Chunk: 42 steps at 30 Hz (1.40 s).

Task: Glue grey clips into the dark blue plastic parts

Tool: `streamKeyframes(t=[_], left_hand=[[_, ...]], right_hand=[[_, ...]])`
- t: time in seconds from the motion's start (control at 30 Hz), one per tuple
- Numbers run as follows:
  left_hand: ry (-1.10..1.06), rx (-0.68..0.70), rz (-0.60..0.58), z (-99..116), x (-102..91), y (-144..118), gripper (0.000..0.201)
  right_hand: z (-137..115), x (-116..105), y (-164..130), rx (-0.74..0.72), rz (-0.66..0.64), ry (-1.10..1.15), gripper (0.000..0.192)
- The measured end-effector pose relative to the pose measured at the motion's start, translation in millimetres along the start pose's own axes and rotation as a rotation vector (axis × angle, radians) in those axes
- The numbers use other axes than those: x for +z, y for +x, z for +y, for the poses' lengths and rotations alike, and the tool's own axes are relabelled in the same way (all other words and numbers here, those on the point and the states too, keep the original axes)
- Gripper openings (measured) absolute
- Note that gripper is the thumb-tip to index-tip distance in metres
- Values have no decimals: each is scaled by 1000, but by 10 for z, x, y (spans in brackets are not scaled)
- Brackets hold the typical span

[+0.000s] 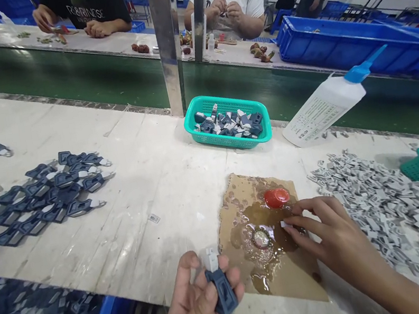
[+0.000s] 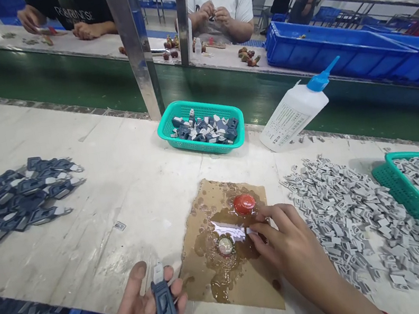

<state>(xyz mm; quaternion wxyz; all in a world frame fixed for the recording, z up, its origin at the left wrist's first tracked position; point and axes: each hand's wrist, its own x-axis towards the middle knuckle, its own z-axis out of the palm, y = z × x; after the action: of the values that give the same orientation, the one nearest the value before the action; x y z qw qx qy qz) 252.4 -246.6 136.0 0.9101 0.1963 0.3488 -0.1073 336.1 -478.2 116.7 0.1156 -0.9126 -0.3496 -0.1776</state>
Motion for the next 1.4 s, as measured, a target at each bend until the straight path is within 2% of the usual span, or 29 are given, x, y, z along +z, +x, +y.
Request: streamKeyframes(t=[0.1, 0.23, 0.43, 0.57, 0.73, 0.87, 0.97, 1.23, 1.4], left_hand=[[8, 33, -28, -4, -43, 47, 39], [53, 48, -60, 2, -61, 71, 32], [63, 47, -155, -7, 12, 21, 26], [123, 61, -149, -64, 62, 33, 22], [217, 145, -146, -218, 79, 132, 23], [275, 208, -175, -307, 69, 180, 23], [325, 262, -183, -327, 66, 179, 22], [384, 297, -183, -327, 53, 179, 21], [450, 351, -173, -319, 60, 145, 17]], right_hand=[[-17, -89, 28, 1, 54, -27, 6], [-61, -191, 74, 35, 166, -66, 8], [-66, -90, 40, 62, 152, -9, 7], [-54, -27, -6, 92, 131, 49, 5], [-247, -121, -15, 220, 203, 130, 12], [-514, -224, 28, 242, 139, 341, 13], [-621, -239, 72, 227, 121, 418, 13], [-673, -156, 96, 169, 132, 483, 13], [-649, -195, 89, 130, 21, 519, 14]])
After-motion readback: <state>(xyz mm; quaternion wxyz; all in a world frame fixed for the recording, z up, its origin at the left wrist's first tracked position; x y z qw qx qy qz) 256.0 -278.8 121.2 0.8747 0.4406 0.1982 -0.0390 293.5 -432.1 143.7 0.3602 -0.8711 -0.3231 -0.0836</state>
